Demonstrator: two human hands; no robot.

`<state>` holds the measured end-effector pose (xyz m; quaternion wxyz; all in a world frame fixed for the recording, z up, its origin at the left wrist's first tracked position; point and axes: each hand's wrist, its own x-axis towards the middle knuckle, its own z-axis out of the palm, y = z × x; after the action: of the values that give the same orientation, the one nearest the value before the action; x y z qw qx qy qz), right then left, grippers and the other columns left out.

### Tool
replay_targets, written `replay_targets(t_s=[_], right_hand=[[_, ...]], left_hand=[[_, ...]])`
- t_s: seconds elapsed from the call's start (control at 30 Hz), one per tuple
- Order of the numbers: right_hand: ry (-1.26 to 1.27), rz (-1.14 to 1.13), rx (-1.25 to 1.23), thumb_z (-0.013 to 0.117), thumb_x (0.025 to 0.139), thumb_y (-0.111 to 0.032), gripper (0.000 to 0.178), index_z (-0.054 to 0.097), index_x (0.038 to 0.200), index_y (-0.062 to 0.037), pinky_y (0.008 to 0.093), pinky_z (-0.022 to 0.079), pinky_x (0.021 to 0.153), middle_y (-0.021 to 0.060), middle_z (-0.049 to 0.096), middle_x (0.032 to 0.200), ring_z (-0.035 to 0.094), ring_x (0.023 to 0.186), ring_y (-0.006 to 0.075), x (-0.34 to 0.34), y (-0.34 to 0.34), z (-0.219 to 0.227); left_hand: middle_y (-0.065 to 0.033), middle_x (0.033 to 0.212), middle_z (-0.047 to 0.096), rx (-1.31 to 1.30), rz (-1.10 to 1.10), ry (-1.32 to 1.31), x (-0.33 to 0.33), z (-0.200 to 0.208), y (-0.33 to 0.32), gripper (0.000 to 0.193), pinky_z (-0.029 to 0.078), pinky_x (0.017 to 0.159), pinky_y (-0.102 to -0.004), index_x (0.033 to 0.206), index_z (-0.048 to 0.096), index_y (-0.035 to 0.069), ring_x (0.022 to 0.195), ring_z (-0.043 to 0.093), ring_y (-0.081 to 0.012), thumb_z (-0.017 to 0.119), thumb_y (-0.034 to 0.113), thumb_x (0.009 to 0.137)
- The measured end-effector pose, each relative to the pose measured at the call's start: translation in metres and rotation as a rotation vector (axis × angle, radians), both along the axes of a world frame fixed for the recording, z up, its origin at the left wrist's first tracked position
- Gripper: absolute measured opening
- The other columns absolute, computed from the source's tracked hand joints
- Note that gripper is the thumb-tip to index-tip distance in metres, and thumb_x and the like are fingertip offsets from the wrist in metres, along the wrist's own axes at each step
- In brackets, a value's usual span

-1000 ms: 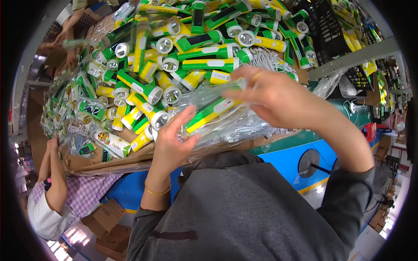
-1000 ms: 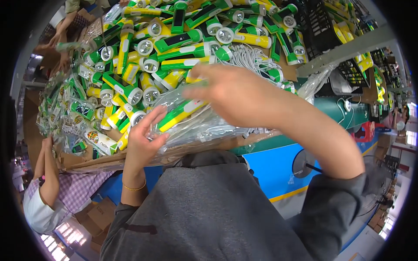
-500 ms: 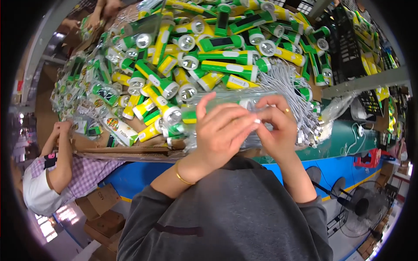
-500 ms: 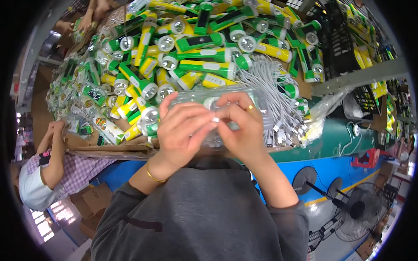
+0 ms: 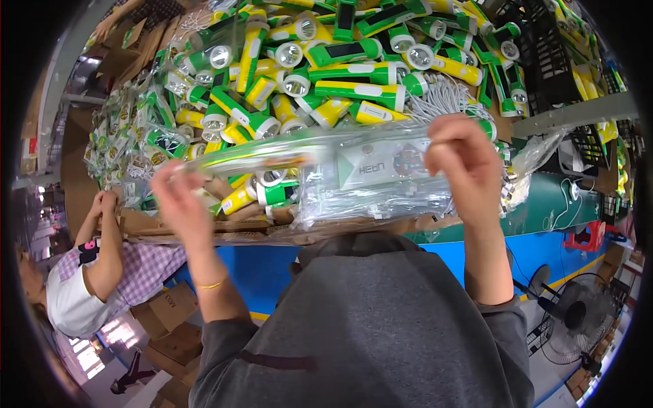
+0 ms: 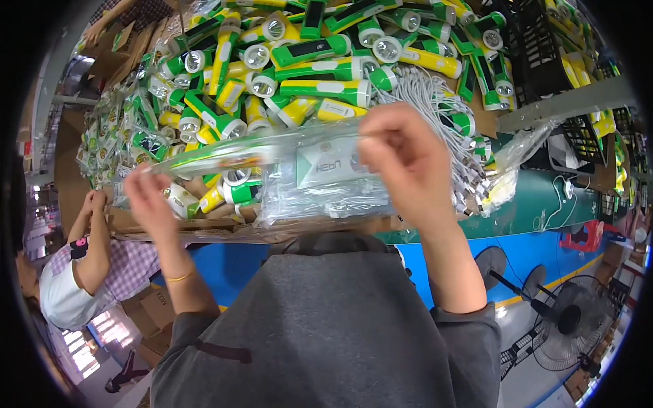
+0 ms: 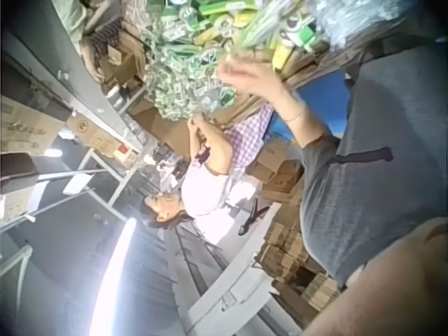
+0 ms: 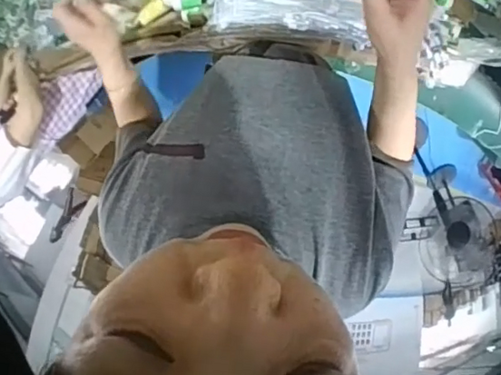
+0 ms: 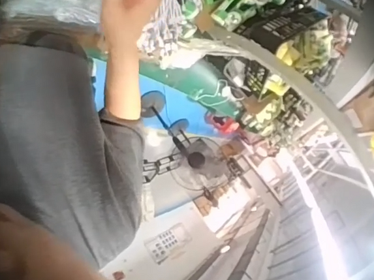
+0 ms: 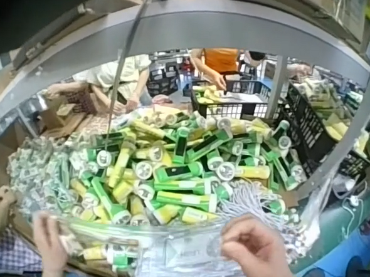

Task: Packaging yellow and green flashlights into clear plastic bags at an assembly line.

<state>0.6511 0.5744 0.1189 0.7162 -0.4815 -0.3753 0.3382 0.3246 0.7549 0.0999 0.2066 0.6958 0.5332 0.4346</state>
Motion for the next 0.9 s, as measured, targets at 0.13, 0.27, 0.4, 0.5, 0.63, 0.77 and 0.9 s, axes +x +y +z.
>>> replay_targets(t_s=[0.13, 0.27, 0.4, 0.5, 0.63, 0.77, 0.9], right_hand=[[-0.833, 0.228, -0.308, 0.075, 0.071, -0.005, 0.030, 0.066, 0.100, -0.0037, 0.0314, 0.049, 0.075, 0.0078, 0.065, 0.098, 0.062, 0.085, 0.0225, 0.010, -0.008, -0.015], [-1.065, 0.272, -0.450, 0.076, 0.067, -0.007, 0.027, 0.072, 0.094, -0.0050, 0.0369, 0.050, 0.078, 0.0105, 0.067, 0.099, 0.062, 0.091, 0.0302, 0.019, -0.019, -0.036], [-0.932, 0.343, -0.435, 0.075, 0.071, -0.005, 0.021, 0.072, 0.092, -0.0044, 0.0354, 0.050, 0.075, 0.0102, 0.067, 0.093, 0.063, 0.085, 0.0280, 0.022, -0.020, -0.036], [-0.693, 0.503, -0.523, 0.074, 0.074, -0.007, 0.017, 0.071, 0.091, -0.0038, 0.0340, 0.050, 0.072, 0.0088, 0.067, 0.090, 0.063, 0.081, 0.0258, 0.019, -0.009, -0.039], [-0.713, 0.482, -0.670, 0.072, 0.076, -0.009, 0.012, 0.069, 0.086, -0.0037, 0.0339, 0.049, 0.067, 0.0061, 0.064, 0.086, 0.061, 0.076, 0.0245, 0.007, -0.002, -0.036], [-1.069, 0.248, -0.263, 0.071, 0.070, -0.009, 0.015, 0.061, 0.081, -0.0075, 0.0369, 0.046, 0.065, 0.0035, 0.058, 0.078, 0.058, 0.074, 0.0247, -0.014, -0.001, -0.054], [-1.458, 0.126, -0.112, 0.073, 0.068, -0.010, 0.016, 0.062, 0.079, -0.0099, 0.0357, 0.042, 0.065, 0.0014, 0.056, 0.076, 0.055, 0.074, 0.0221, 0.007, -0.011, -0.024]], left_hand=[[-0.0126, 0.085, 0.064, 0.300, 0.060, -0.054, -0.105, 0.021, 0.059, 0.017, 0.053, 0.066, -0.0230, 0.108, 0.048, -0.001, 0.070, 0.062, -0.0145, 0.047, 0.014, 0.100], [-0.0193, 0.108, 0.060, 0.521, 0.281, 0.341, -0.078, 0.013, 0.071, 0.029, 0.048, 0.088, -0.0342, 0.117, 0.048, -0.005, 0.098, 0.060, -0.0256, 0.056, 0.011, 0.094], [-0.0164, 0.127, 0.055, -0.302, -0.517, -0.086, 0.073, -0.017, -0.035, 0.042, 0.038, 0.104, -0.0395, 0.124, 0.053, 0.001, 0.121, 0.050, -0.0299, 0.063, 0.010, 0.084], [-0.0141, 0.111, 0.064, -0.079, -0.944, 0.178, 0.137, -0.028, -0.087, 0.023, 0.048, 0.090, -0.0387, 0.102, 0.067, 0.003, 0.105, 0.060, -0.0310, 0.068, 0.009, 0.080], [-0.0127, 0.106, 0.066, -0.136, -1.068, 0.207, 0.150, -0.036, -0.086, 0.013, 0.051, 0.080, -0.0401, 0.091, 0.069, 0.001, 0.095, 0.063, -0.0337, 0.067, 0.005, 0.079], [-0.0134, 0.100, 0.065, -0.156, -1.041, 0.183, 0.144, -0.035, -0.082, 0.009, 0.053, 0.069, -0.0397, 0.087, 0.066, 0.002, 0.079, 0.064, -0.0339, 0.064, 0.000, 0.078], [-0.0157, 0.104, 0.066, -0.169, -0.971, 0.221, 0.134, -0.034, -0.085, 0.014, 0.053, 0.071, -0.0352, 0.092, 0.067, -0.002, 0.083, 0.066, -0.0327, 0.064, -0.003, 0.078]])
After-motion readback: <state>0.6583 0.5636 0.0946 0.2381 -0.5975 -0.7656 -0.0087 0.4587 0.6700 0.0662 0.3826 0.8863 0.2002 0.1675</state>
